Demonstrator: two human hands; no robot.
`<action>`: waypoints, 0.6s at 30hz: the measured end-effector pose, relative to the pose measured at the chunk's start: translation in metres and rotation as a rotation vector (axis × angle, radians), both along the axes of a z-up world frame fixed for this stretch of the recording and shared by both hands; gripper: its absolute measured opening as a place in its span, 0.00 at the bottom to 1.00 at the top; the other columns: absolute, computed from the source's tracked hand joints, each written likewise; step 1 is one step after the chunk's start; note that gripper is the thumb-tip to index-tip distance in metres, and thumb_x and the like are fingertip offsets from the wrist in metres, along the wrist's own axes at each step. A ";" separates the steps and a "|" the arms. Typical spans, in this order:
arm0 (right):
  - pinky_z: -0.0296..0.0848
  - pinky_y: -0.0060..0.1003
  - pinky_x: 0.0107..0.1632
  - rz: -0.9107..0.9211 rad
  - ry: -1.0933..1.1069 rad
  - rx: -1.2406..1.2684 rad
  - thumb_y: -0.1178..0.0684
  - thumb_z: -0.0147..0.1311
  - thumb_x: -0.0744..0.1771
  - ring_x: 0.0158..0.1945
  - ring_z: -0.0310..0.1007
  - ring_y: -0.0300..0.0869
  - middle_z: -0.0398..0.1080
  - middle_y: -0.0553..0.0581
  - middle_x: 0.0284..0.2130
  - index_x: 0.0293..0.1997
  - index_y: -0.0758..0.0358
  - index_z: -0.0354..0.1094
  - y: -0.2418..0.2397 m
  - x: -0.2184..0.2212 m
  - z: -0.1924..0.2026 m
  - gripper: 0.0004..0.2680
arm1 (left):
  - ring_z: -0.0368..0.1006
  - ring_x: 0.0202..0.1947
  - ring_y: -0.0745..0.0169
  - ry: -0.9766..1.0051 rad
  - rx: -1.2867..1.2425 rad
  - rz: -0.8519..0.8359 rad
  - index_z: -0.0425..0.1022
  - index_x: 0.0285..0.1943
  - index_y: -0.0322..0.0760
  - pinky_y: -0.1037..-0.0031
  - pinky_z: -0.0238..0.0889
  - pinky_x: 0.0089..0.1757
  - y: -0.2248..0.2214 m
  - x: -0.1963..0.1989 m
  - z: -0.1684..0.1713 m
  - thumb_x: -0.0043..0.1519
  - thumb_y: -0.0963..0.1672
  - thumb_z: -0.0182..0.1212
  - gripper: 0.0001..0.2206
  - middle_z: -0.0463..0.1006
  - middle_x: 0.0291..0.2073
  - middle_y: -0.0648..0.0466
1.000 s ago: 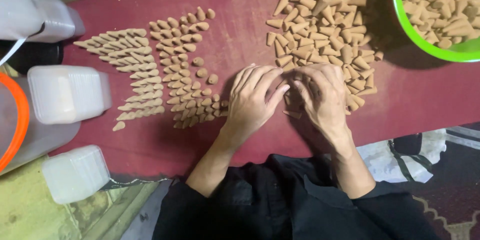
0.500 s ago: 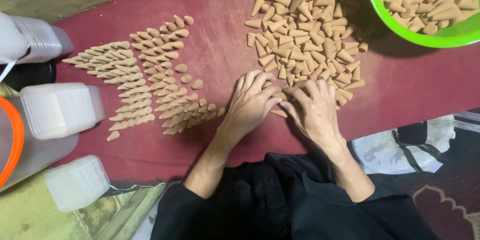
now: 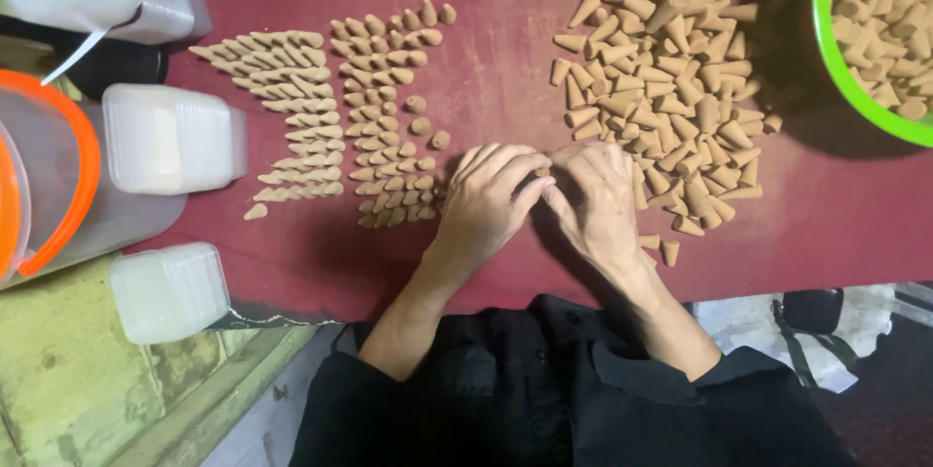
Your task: Arranging small incense cones into organized rows on a flat surface.
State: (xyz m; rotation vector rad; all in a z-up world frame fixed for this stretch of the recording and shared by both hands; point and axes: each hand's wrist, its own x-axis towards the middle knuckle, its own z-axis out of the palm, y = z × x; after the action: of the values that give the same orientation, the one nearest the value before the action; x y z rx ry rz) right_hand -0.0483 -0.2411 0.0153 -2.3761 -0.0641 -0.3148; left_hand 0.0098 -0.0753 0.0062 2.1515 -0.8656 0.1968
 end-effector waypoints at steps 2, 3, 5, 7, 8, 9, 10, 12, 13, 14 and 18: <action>0.65 0.47 0.50 0.038 -0.007 0.052 0.53 0.64 0.66 0.45 0.69 0.54 0.72 0.57 0.38 0.49 0.59 0.75 0.013 0.011 -0.009 0.09 | 0.77 0.44 0.58 -0.025 0.007 0.053 0.78 0.49 0.44 0.64 0.66 0.52 0.016 0.003 -0.001 0.63 0.47 0.66 0.09 0.78 0.41 0.58; 0.65 0.48 0.50 0.062 -0.014 0.102 0.55 0.65 0.65 0.45 0.68 0.55 0.71 0.59 0.38 0.49 0.60 0.74 0.020 0.017 -0.013 0.09 | 0.76 0.45 0.60 -0.050 0.013 0.091 0.78 0.49 0.45 0.64 0.66 0.53 0.024 0.005 -0.002 0.64 0.48 0.66 0.10 0.78 0.41 0.59; 0.65 0.47 0.50 0.092 -0.019 0.131 0.50 0.62 0.67 0.45 0.68 0.54 0.72 0.57 0.38 0.49 0.59 0.74 0.034 0.028 -0.014 0.09 | 0.74 0.48 0.57 -0.057 0.044 0.114 0.78 0.50 0.45 0.61 0.63 0.55 0.039 0.008 0.005 0.62 0.49 0.68 0.12 0.77 0.42 0.58; 0.64 0.47 0.50 0.120 -0.020 0.159 0.46 0.60 0.68 0.45 0.69 0.53 0.73 0.55 0.38 0.49 0.57 0.74 0.045 0.036 -0.018 0.09 | 0.73 0.51 0.54 -0.060 0.075 0.133 0.78 0.51 0.45 0.58 0.61 0.57 0.051 0.010 0.010 0.60 0.49 0.71 0.14 0.77 0.43 0.57; 0.64 0.46 0.50 0.124 -0.016 0.154 0.46 0.61 0.68 0.45 0.69 0.53 0.73 0.55 0.38 0.49 0.57 0.74 0.048 0.038 -0.021 0.09 | 0.71 0.54 0.52 -0.066 0.106 0.144 0.78 0.51 0.43 0.54 0.58 0.59 0.056 0.011 0.013 0.59 0.50 0.71 0.15 0.76 0.46 0.55; 0.64 0.46 0.49 0.126 -0.012 0.148 0.47 0.62 0.68 0.45 0.69 0.53 0.73 0.55 0.38 0.49 0.57 0.75 0.051 0.041 -0.025 0.09 | 0.69 0.57 0.49 -0.072 0.137 0.153 0.78 0.51 0.42 0.51 0.56 0.61 0.060 0.012 0.015 0.59 0.50 0.71 0.16 0.76 0.48 0.53; 0.64 0.46 0.49 0.134 -0.011 0.145 0.47 0.62 0.68 0.45 0.69 0.53 0.73 0.55 0.38 0.49 0.57 0.75 0.054 0.044 -0.025 0.09 | 0.69 0.57 0.49 -0.071 0.135 0.162 0.78 0.51 0.42 0.51 0.56 0.61 0.063 0.012 0.020 0.59 0.50 0.71 0.16 0.76 0.48 0.53; 0.64 0.45 0.50 0.148 0.003 0.147 0.48 0.62 0.68 0.46 0.69 0.52 0.73 0.55 0.39 0.49 0.57 0.74 0.060 0.049 -0.024 0.09 | 0.64 0.61 0.43 -0.052 0.180 0.176 0.79 0.51 0.39 0.44 0.52 0.63 0.068 0.011 0.031 0.57 0.48 0.73 0.17 0.74 0.51 0.49; 0.64 0.45 0.50 0.155 0.005 0.145 0.48 0.62 0.68 0.46 0.69 0.52 0.73 0.55 0.39 0.49 0.57 0.74 0.062 0.051 -0.025 0.09 | 0.64 0.61 0.43 -0.050 0.178 0.182 0.79 0.51 0.39 0.44 0.52 0.63 0.070 0.013 0.031 0.57 0.48 0.73 0.17 0.74 0.51 0.49; 0.64 0.45 0.50 0.157 0.006 0.146 0.48 0.63 0.68 0.46 0.70 0.51 0.74 0.54 0.40 0.50 0.57 0.74 0.063 0.053 -0.027 0.09 | 0.63 0.62 0.42 -0.036 0.183 0.177 0.80 0.51 0.38 0.44 0.51 0.63 0.071 0.014 0.032 0.57 0.48 0.73 0.17 0.74 0.51 0.48; 0.64 0.44 0.50 0.159 0.020 0.140 0.50 0.64 0.67 0.46 0.70 0.51 0.75 0.54 0.41 0.49 0.57 0.74 0.065 0.054 -0.033 0.09 | 0.61 0.64 0.42 -0.013 0.210 0.171 0.80 0.51 0.39 0.44 0.49 0.64 0.074 0.014 0.025 0.57 0.51 0.73 0.18 0.73 0.53 0.47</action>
State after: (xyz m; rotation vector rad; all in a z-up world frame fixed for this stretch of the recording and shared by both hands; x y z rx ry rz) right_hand 0.0060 -0.1758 -0.0174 -2.2196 -0.2138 -0.2121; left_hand 0.0240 -0.0016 0.0312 2.4250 -0.7367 0.2145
